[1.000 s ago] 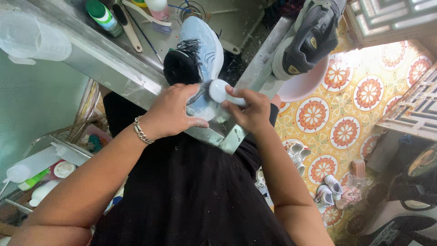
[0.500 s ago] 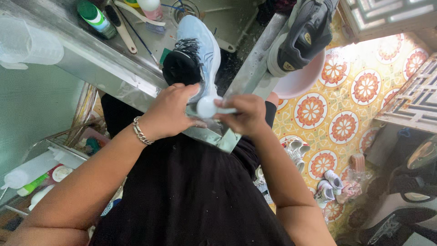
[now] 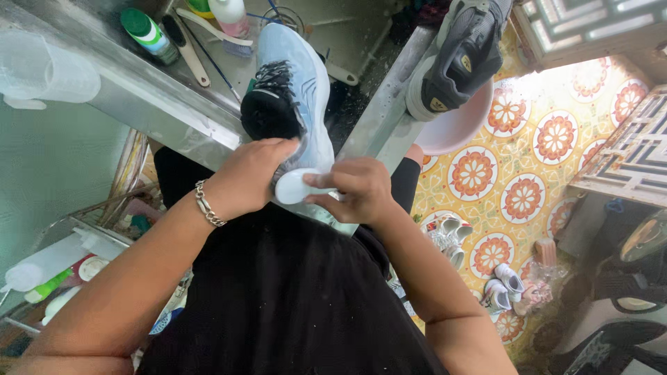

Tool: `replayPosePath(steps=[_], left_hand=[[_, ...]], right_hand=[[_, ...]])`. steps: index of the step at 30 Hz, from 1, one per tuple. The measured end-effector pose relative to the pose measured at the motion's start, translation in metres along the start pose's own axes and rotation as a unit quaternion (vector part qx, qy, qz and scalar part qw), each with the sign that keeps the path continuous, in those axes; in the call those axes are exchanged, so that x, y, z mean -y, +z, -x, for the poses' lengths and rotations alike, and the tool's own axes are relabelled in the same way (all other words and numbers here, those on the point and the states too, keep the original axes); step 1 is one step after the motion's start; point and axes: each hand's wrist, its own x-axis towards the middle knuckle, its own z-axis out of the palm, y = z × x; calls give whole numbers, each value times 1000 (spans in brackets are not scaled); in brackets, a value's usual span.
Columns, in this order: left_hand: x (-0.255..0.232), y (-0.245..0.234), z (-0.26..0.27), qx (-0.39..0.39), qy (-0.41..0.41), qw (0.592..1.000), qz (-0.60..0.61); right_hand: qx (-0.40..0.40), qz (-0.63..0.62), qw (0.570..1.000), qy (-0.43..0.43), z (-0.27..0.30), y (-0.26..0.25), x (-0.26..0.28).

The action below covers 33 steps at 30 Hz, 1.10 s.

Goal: The person cleans the outer soles and sides of a blue sneaker using a small brush and soapy water in a sink, then rinses the shoe under a running faucet.

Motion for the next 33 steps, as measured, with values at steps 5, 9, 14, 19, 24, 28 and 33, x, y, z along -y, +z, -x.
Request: replayPosePath(steps=[5,9,14,19,24,28,33], left_hand=[[-3,10,4,-8,-34,999,13],[-4,12,5,-23,-4,1000,-5],[-5,17,2,19,-46,999,-16],[-5,17,3,-15,0,1000,-14],[-7,22,4,49,-74,995,-39],[1,22,8,-32,9,999,-20],[-2,25,11,-8,-37,999,-11]], right_hand=[[-63,-40,994,79,-9,-6,-20],[28,4,1000,12,3,0,3],[-56,-30,995,81,-5,-11,-25],[-1,-10,1000,20,0,-5,-9],[-61,-23,994,89,-2,-5,-23],[-6,-64,997,45,6,2,-7],[-107,-57,986,116,3,5,-22]])
